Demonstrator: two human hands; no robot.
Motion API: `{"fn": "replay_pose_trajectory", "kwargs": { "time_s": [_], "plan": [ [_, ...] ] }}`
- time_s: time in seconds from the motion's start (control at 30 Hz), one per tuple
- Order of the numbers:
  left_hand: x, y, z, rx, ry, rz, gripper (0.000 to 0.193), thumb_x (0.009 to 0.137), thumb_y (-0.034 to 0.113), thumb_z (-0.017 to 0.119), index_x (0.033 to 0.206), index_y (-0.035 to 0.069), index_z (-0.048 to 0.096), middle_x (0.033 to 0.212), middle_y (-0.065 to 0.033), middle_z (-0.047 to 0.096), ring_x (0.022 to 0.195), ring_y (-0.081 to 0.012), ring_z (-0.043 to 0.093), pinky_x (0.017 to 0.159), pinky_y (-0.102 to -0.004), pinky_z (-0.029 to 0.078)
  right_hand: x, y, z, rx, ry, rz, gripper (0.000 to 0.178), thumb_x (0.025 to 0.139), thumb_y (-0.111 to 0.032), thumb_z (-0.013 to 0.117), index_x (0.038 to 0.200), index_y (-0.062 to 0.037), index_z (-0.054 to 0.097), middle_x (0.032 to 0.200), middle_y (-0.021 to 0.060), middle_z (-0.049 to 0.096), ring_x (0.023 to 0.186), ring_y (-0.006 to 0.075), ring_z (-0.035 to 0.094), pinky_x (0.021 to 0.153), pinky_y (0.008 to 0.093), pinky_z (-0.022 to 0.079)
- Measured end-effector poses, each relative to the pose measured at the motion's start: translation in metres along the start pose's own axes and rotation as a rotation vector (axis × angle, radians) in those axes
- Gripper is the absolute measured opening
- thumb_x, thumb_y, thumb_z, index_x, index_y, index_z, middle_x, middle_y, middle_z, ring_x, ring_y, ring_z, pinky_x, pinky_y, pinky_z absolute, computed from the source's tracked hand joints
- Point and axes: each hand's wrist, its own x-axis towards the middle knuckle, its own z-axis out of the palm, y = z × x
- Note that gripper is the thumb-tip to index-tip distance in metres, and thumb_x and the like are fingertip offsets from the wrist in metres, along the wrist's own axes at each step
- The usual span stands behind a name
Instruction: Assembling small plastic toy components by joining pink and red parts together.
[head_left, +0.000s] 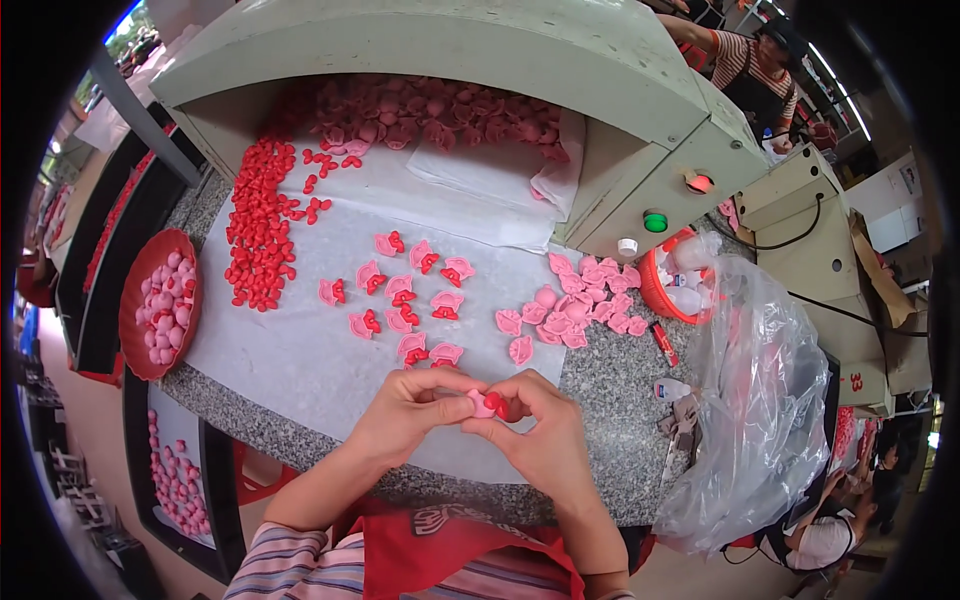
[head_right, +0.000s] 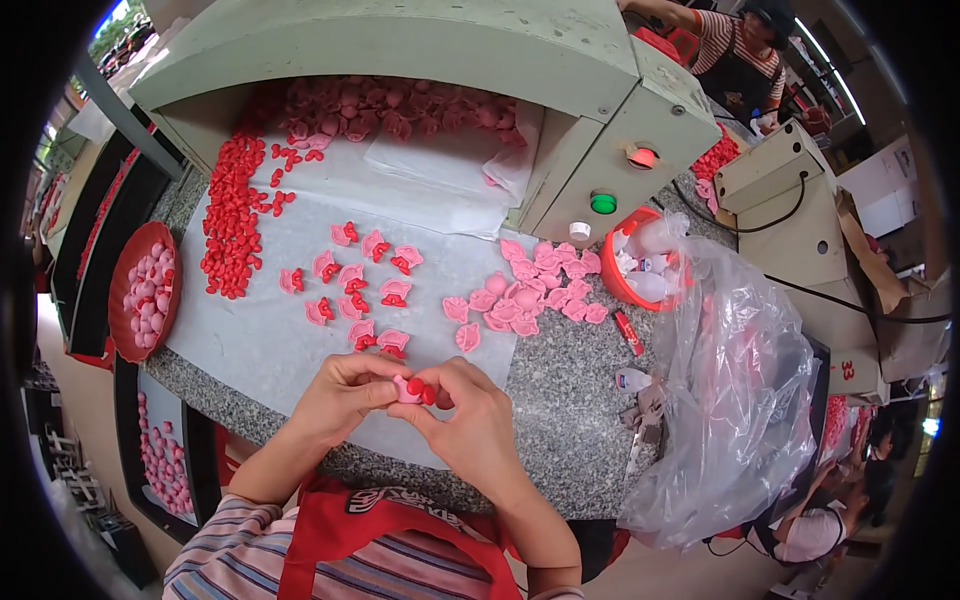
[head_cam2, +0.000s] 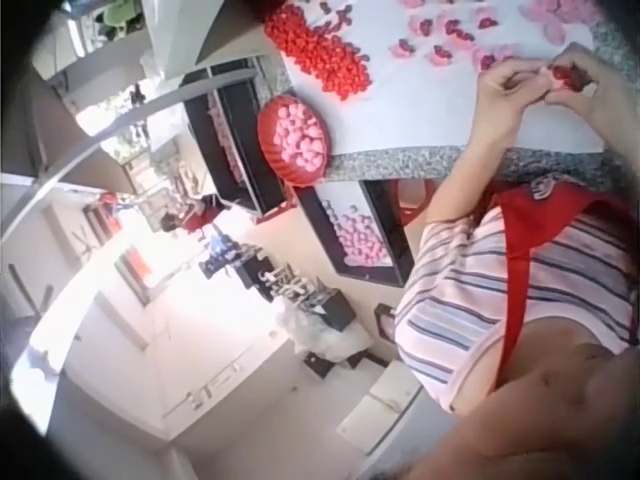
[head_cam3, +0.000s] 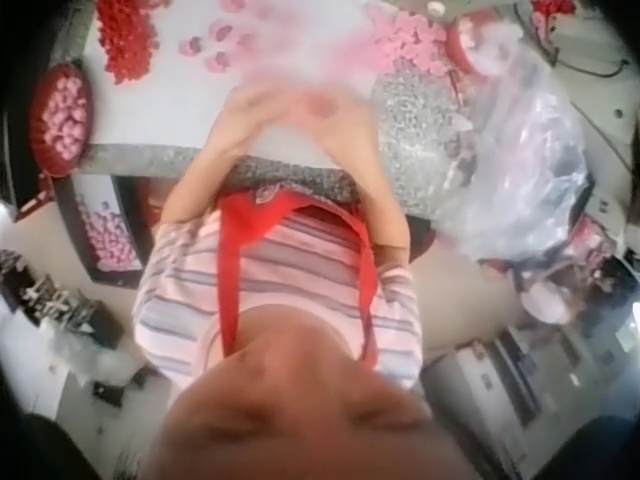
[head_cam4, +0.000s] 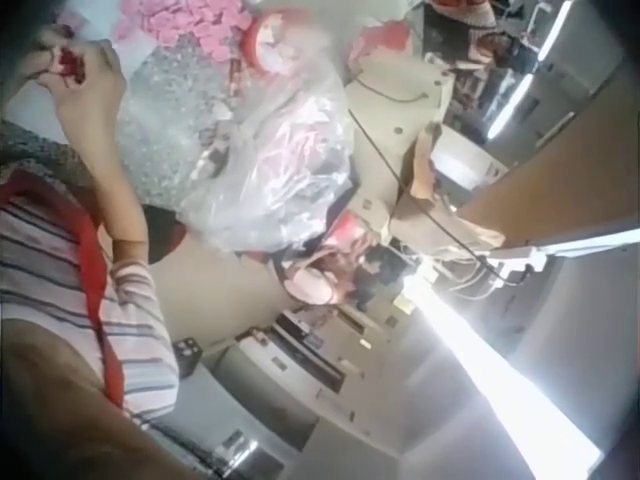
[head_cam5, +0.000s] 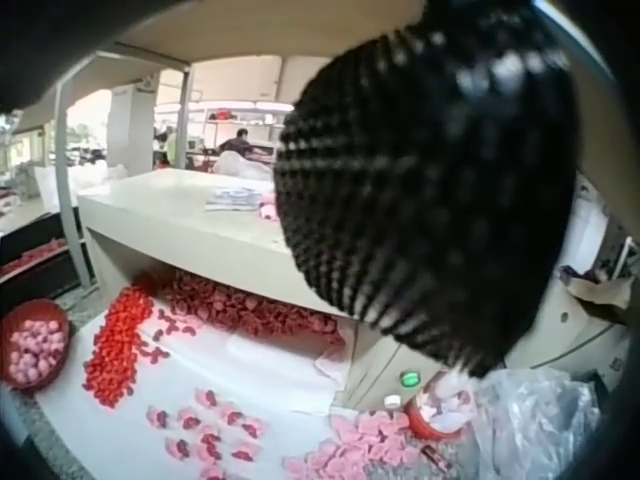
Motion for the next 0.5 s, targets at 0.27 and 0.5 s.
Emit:
{"fn": "replay_pose_trajectory", "kwargs": {
  "time_s": [0.27, 0.5],
  "plan": [
    [-0.005, 0.000, 0.010, 0.308, -0.016, 0.353, 0.019, 0.074, -0.009, 0.062, 0.092, -0.003, 0.062, 0.094, -0.0081, 0.050, 0.084, -0.0162, 0.058, 0.073, -0.0264, 0.052, -0.008, -0.005, 0.002, -0.184, 0.105, -0.103, 0.023, 0.062, -0.006, 0.074, 0.080, -0.0029, 0.060, 0.071, 0.0040, 0.056, 0.058, 0.0153, 0.053, 0.054, 0.0269, 0.045],
    [-0.006, -0.001, 0.007, 0.336, -0.129, 0.274, 0.016, 0.075, -0.009, 0.060, 0.089, -0.003, 0.060, 0.093, -0.0079, 0.047, 0.088, -0.0162, 0.056, 0.073, -0.0272, 0.053, -0.011, 0.002, -0.001, -0.108, 0.063, -0.242, 0.021, 0.061, -0.007, 0.075, 0.069, -0.0034, 0.055, 0.068, 0.0052, 0.054, 0.057, 0.0174, 0.053, 0.051, 0.0277, 0.043]
  ]
}}
